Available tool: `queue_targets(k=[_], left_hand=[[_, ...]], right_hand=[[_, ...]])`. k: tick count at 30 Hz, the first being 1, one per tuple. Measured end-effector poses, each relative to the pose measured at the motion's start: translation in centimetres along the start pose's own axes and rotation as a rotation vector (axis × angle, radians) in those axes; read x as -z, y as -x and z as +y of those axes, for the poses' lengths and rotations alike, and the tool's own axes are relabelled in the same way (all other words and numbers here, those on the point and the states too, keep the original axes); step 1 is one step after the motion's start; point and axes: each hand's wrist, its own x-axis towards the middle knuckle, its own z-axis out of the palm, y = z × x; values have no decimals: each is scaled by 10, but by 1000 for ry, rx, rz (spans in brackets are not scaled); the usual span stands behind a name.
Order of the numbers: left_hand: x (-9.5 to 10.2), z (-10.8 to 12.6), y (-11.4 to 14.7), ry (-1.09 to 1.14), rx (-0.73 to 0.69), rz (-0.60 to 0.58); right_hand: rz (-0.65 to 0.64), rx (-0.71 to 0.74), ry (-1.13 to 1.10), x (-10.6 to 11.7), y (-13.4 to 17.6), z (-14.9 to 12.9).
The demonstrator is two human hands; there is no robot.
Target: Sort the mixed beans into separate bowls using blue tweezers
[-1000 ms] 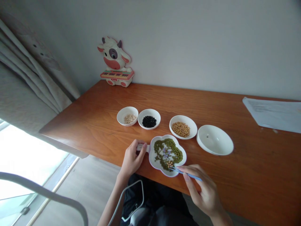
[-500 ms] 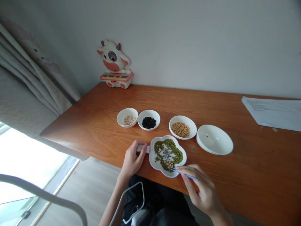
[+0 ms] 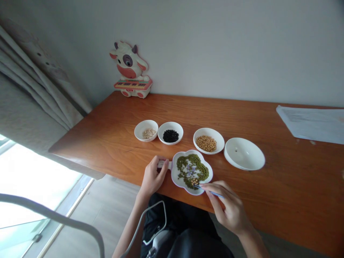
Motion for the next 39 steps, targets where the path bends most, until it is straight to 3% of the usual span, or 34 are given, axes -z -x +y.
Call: queue_targets(k=[39], left_hand=[[1, 1, -2, -32, -6, 1]], right_hand=[[-17, 24, 1, -3, -3, -2]])
